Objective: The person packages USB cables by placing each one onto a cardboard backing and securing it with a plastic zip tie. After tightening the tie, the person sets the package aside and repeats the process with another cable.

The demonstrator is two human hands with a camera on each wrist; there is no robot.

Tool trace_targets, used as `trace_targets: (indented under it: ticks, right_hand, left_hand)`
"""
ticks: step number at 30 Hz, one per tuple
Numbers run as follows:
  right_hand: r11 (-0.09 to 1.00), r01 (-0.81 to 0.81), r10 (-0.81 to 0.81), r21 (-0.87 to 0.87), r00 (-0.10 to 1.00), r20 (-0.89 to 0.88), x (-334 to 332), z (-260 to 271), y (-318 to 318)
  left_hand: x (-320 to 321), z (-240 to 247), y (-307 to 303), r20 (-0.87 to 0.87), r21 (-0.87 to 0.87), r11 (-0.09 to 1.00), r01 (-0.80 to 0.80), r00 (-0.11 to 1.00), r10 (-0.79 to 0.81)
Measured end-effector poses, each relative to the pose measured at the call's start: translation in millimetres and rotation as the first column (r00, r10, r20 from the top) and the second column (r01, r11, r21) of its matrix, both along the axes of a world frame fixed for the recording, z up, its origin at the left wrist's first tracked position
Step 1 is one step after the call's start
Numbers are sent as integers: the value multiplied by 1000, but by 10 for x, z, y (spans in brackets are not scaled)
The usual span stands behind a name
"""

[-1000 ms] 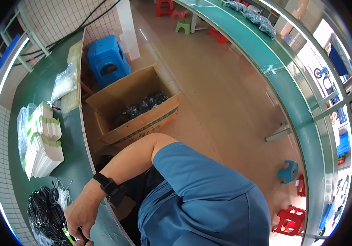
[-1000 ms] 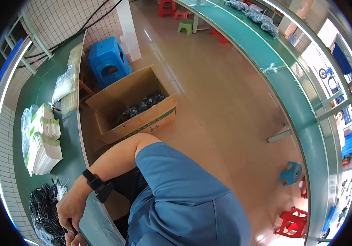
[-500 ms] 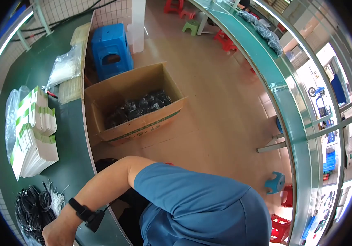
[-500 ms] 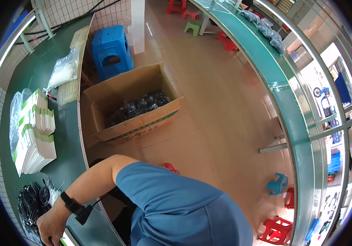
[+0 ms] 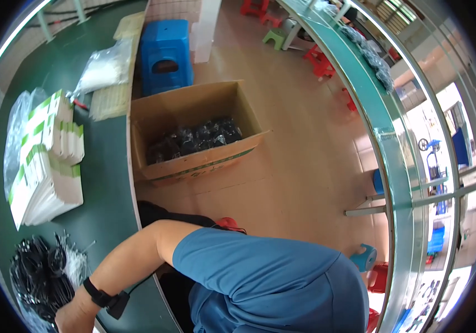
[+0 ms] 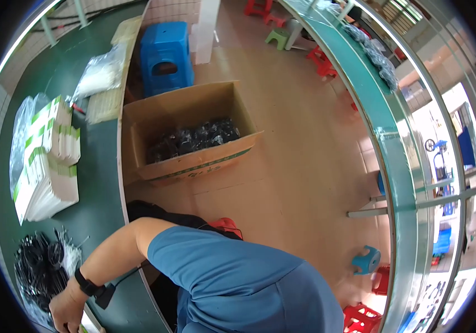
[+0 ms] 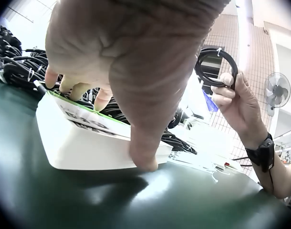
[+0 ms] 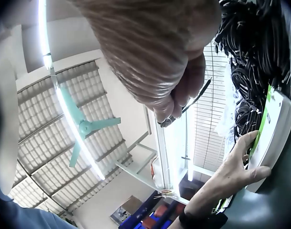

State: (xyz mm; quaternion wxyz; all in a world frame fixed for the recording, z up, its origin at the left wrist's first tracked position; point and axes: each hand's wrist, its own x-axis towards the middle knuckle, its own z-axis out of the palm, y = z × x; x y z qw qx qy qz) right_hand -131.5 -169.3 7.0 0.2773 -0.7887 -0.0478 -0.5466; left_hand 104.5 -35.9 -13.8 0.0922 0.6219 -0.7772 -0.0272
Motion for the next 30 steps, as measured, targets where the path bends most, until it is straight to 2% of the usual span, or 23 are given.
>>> trace_targets:
  ticks: [1,2,3,4,5,6,7,9,11,14,20,21,22,23,24,26,28,30]
  right_hand:
    - [999,34,-34,-14,999,-6,140,-91,20]
    - [999,6,-8,-42,999,-41,-15,-9,57]
    - [989,-136,136,49,991,8,-149,-25,81]
    - [987,-145,144,64,989,27,-201,-14,73]
    - [986,-137,137,97,991,12,-285,-31,79]
    - [982,-131,137,132,990,-38,-277,-58,34]
    - [983,-128,135,131,990,-44,-355,-60,7]
    - [984,-131,134,119,991,-14,-324,-87,-74]
    - [971,-83,106,223,990,-90,-650,-48,-13]
    - [981,-79,88,177,995,-47,-819,-95,-71]
    - [904,-333,315,268,943,108,-876,22,-176]
    - [948,234,-125,217,897,-423,-888,379,183]
    - [740,662,-513,-121,438,-738,-971,757,510]
    - [904,382,-236,190,818,-524,-961,446,229]
    - [927,-49,127,372,974,-187,-886,64,-63]
    - [903,-12,135,430,957,-256,-885,104,-36]
    - [852,7,180,523,935,-306,-890,124,-22]
    - [835,-30,207,549,943,-262,-880,65,-7]
  left_hand:
    - [144,-97,-62,-30,-12,1000,26,999,-27]
    - [240,-161,-108,-44,-13,999,35,998,-35]
    - [392,-242,-128,-37,4,1000,17,999,-17]
    - [280,-173,-114,-18,32,999,-22,1000,23]
    - [51,40,18,68,170,955,-245,969,237]
    - [78,53,80,30,66,993,-97,995,96]
    - [-109,193,73,99,117,984,-135,987,124]
    - [-107,247,63,128,126,988,-86,989,70]
    - [-307,334,97,89,161,978,-129,989,116]
    - [-256,311,112,77,151,976,-157,986,147]
    - [-254,277,101,6,102,977,-188,982,188]
    - [-170,188,116,-45,71,991,-115,992,119]
    - [-110,193,117,-80,8,998,-56,995,57]
    - [-59,184,157,-130,44,991,-130,982,135]
    - [-111,186,196,-184,81,976,-201,960,213]
    - [-93,183,205,-124,-109,990,-84,990,70]
    - [-123,187,165,-179,-215,969,-126,980,87]
    - [-216,343,230,-96,-321,936,-147,988,122]
